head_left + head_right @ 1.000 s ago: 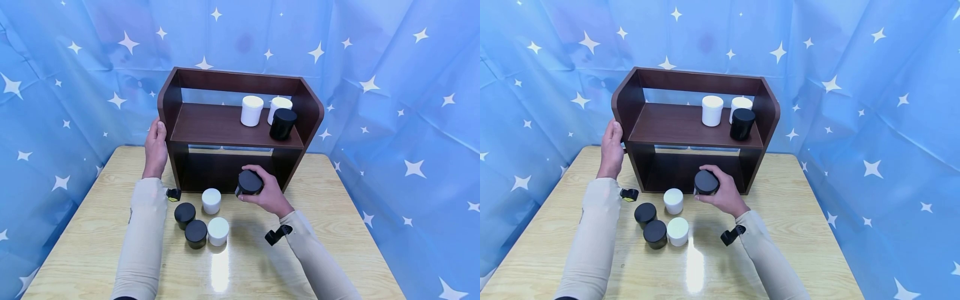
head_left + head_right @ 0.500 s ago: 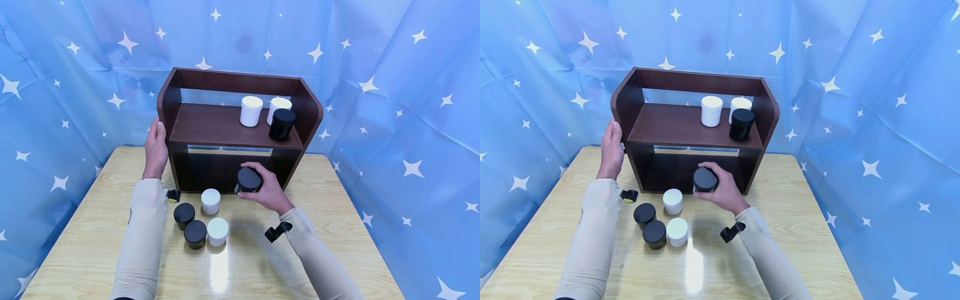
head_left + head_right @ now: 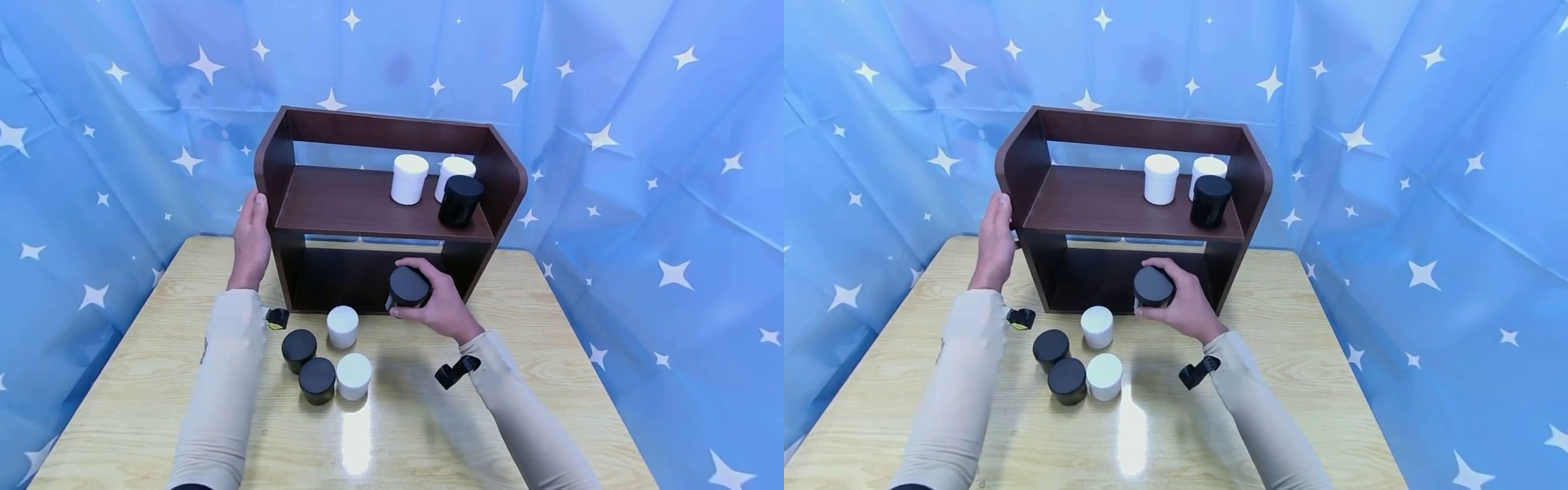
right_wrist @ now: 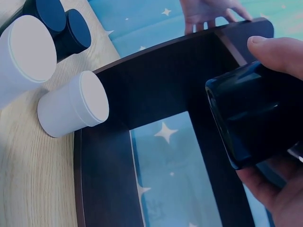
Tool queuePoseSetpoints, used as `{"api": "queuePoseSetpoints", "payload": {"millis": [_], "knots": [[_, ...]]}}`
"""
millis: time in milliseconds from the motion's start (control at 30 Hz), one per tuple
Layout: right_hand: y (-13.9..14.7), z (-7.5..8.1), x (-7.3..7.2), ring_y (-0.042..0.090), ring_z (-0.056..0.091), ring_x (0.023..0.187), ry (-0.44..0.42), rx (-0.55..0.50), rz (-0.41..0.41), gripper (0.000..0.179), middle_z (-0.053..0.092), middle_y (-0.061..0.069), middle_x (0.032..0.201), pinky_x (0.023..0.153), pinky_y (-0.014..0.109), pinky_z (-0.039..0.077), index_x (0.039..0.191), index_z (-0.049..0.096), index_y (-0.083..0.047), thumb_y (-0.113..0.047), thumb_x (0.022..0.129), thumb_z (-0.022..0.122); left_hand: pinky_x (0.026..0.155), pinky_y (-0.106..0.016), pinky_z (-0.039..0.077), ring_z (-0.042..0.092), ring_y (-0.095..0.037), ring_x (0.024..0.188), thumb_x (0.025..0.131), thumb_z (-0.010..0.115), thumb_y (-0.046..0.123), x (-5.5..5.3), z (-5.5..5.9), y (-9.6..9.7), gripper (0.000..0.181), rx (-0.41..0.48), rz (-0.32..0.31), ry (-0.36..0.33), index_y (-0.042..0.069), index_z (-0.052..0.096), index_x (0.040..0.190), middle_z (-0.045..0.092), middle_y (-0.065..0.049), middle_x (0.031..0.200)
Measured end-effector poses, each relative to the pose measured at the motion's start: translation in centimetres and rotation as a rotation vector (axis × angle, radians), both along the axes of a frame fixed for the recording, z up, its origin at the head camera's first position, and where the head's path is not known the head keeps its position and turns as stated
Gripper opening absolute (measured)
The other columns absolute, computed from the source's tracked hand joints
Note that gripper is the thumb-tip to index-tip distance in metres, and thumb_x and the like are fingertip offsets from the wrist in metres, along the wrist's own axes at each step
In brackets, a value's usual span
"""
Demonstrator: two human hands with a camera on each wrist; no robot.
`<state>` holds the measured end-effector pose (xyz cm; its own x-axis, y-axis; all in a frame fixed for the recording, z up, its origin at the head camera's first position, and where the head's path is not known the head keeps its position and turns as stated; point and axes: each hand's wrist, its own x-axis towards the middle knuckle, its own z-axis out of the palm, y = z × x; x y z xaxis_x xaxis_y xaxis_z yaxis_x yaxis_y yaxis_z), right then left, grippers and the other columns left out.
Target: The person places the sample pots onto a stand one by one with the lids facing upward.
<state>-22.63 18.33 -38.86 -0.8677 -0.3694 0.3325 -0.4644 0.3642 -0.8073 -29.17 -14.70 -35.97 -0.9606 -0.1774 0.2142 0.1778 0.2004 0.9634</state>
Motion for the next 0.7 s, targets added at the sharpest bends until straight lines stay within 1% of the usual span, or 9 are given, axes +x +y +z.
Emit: {"api": "queuePoseSetpoints", "payload": {"millis": [133,267,400,533,633,700], "knots": [[0.0,0.1,0.0,0.024,0.059,0.119,0.002,0.003,0.003,0.074,0.06,0.003,0.136,0.1,0.048,0.05,0.135,0.056,-0.025,-0.01,0.072,0.091,0.126,-0.051,0.024,0.033,-0.022,0.148,0.105,0.027,0.059,-0.2,0.2,-0.3,0.055,-0.012,0.002,0.006,0.037,0.03,0.156,0.039,0.0,0.16],[0.0,0.3,0.1,0.024,0.059,0.118,-0.003,0.005,0.0,0.074,0.06,0.003,0.135,0.1,0.048,0.05,0.135,0.056,-0.026,-0.01,0.072,0.091,0.123,-0.053,0.028,0.037,-0.023,0.144,0.106,0.029,0.057,-0.3,0.4,-0.6,0.053,-0.011,-0.011,0.022,0.035,0.034,0.154,0.044,-0.004,0.155],[0.0,0.4,0.0,0.024,0.059,0.118,-0.008,0.007,0.001,0.074,0.06,0.005,0.136,0.1,0.048,0.05,0.135,0.056,-0.027,-0.012,0.072,0.091,0.122,-0.055,0.028,0.038,-0.023,0.142,0.106,0.03,0.057,-0.2,0.5,-0.8,0.052,-0.009,-0.026,0.036,0.035,0.037,0.152,0.047,-0.005,0.151],[0.1,0.6,-0.2,0.024,0.059,0.117,0.008,0.014,0.0,0.074,0.061,0.006,0.135,0.098,0.047,0.051,0.136,0.056,-0.028,-0.012,0.072,0.091,0.121,-0.057,0.028,0.036,-0.023,0.144,0.105,0.03,0.058,0.0,0.6,-0.9,0.052,-0.016,-0.031,0.027,0.036,0.036,0.152,0.046,-0.005,0.152],[0.3,1.0,-0.4,0.023,0.059,0.116,0.026,0.025,-0.003,0.074,0.061,0.006,0.135,0.097,0.047,0.051,0.137,0.056,-0.026,-0.012,0.073,0.091,0.122,-0.057,0.027,0.035,-0.023,0.146,0.105,0.03,0.058,0.1,0.6,-0.9,0.053,-0.022,-0.03,0.021,0.036,0.035,0.153,0.045,-0.004,0.153],[0.6,1.3,-0.5,0.023,0.059,0.116,0.035,0.034,-0.005,0.074,0.06,0.006,0.135,0.097,0.047,0.051,0.138,0.055,-0.022,-0.013,0.073,0.09,0.122,-0.058,0.027,0.035,-0.024,0.146,0.106,0.029,0.057,0.1,0.7,-0.9,0.053,-0.022,-0.031,0.021,0.035,0.035,0.153,0.045,-0.005,0.153]]}}
